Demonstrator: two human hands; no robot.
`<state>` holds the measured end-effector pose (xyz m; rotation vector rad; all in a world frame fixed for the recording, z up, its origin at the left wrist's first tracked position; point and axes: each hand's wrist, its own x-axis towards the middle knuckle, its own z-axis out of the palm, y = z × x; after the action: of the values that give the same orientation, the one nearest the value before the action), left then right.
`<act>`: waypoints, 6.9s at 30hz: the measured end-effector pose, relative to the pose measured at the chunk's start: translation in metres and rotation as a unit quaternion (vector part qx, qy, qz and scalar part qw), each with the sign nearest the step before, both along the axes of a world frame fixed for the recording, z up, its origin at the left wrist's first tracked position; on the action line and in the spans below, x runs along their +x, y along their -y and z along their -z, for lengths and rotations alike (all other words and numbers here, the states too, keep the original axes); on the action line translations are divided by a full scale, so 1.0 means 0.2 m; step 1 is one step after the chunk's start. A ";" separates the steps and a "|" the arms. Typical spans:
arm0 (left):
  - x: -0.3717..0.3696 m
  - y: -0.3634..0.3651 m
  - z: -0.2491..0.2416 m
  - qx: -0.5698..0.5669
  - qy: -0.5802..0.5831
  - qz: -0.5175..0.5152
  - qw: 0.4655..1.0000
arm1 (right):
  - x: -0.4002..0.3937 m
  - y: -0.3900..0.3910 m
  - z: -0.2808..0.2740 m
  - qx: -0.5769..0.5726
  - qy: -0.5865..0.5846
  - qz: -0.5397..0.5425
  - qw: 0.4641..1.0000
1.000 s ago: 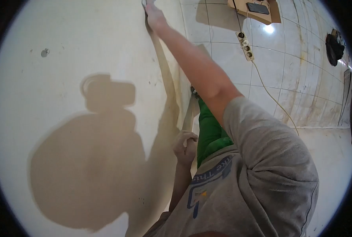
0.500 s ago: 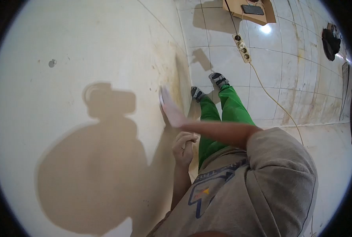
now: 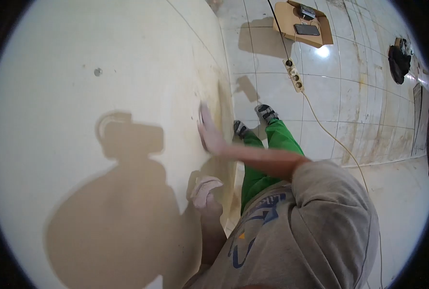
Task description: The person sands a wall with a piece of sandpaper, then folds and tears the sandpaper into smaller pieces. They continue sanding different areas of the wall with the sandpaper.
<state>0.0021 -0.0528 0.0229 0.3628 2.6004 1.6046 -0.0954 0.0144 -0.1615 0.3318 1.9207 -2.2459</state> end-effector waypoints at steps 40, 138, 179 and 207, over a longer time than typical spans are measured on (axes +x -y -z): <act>0.06 -0.12 0.08 0.087 0.152 -0.041 0.984 | 0.05 0.01 -0.02 -0.003 -0.135 0.010 0.991; -0.32 -0.26 -0.11 0.271 -0.095 -0.085 0.954 | -0.31 -0.08 -0.15 0.003 -0.144 0.082 0.986; -0.56 -0.32 -0.03 0.151 0.028 -0.023 0.988 | -0.28 -0.14 0.03 -0.064 -0.112 0.024 0.991; -0.58 -0.22 -0.22 0.106 -0.049 -0.024 0.993 | 0.48 0.16 0.83 -0.346 0.257 -0.074 0.899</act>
<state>-0.1139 -0.0082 0.0666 0.4018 2.5312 1.9330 0.0002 -0.0169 -0.3268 0.5669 0.7960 -2.2565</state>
